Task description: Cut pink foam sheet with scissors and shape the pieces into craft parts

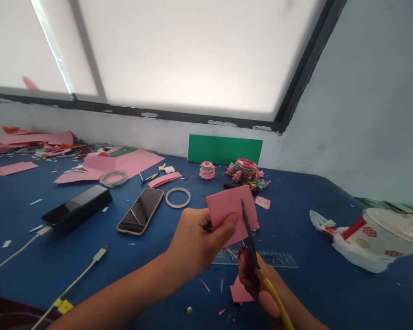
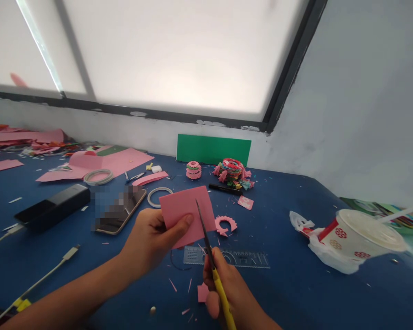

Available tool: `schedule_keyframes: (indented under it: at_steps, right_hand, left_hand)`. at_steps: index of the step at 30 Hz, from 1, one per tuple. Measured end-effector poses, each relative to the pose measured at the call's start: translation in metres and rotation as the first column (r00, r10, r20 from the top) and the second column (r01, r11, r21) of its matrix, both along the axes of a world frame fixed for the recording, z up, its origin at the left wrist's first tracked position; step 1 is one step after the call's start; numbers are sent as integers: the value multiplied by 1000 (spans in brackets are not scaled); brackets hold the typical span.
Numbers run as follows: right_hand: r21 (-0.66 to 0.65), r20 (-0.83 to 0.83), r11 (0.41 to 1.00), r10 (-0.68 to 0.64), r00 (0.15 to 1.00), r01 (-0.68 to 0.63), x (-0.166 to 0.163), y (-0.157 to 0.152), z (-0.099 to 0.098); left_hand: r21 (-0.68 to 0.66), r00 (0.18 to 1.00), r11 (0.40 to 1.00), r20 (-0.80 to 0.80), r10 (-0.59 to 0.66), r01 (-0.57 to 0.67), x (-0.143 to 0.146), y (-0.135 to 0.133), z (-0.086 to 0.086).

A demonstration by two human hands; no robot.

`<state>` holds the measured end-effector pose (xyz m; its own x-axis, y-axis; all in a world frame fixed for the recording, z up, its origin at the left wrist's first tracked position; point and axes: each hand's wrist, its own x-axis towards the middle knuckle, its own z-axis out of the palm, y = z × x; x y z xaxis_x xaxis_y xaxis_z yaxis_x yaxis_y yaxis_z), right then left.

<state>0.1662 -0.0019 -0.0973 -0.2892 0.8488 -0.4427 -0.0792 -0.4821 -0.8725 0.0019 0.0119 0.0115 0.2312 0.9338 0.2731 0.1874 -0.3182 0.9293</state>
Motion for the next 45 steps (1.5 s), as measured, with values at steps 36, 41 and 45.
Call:
schedule_keyframes:
  at_steps: [36,41,45]
  right_hand:
    - [-12,44,997,74,996,-74,-4,-1,13]
    - [25,10,996,82,997,-82,2,1,7]
    - [39,10,998,51,999,-51,1,-1,9]
  left_hand:
    - [-130,981,988,188,-56,81,1,1,4]
    - [-186,952,970,293,-94,153,0,5,3]
    - [-197,941,966,325,-95,166,-2,8,3]
